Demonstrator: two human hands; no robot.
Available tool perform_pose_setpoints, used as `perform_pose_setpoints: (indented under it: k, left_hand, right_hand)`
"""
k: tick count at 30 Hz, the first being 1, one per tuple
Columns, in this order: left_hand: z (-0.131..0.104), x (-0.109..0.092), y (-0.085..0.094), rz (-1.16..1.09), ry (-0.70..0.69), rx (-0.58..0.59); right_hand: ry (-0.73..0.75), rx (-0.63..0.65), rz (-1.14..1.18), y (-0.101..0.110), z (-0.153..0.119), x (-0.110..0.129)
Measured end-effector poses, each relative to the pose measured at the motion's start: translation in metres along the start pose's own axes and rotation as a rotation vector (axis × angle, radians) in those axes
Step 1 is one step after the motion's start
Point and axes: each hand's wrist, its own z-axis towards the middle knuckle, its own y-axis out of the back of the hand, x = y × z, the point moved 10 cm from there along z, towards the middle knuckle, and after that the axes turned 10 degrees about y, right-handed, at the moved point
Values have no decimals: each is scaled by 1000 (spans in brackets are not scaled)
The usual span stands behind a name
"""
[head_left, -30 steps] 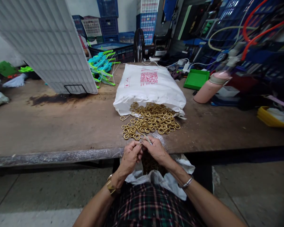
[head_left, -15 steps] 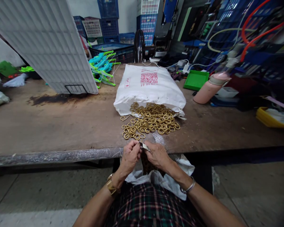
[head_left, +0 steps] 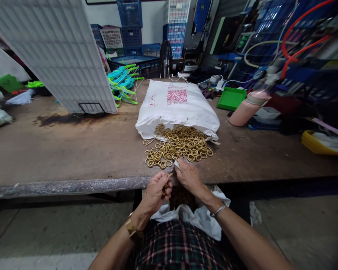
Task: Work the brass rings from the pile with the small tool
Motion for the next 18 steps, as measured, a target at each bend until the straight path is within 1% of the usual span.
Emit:
perform_pose_setpoints:
  k: [2,5,8,10,12,13,16,18]
  left_hand:
    - [4,4,3,-59,37,6]
    - [4,5,7,-94,50,-5]
    - [6,7,13,-119,54,-38]
    - [15,14,13,-140,105,15]
    - [29,17,12,-116,114,94]
    - [37,13,12,-67,74,141]
    - [57,3,19,9,-7,193]
    - [65,0,23,46,-6,199]
  right_hand:
    - [-15,-35,11,2,5,4]
    - [0,-59,12,2,10,11]
    - [-18,-68,31,-2,12,9]
    - [-35,-80,49,-6,15,4]
    - [-38,-77,72,-10,21,0]
    - [-54,-77,72,-11,24,-3]
    - [-82,-14,76,-18,29,-7]
    - [-87,10,80,-22,30,-9]
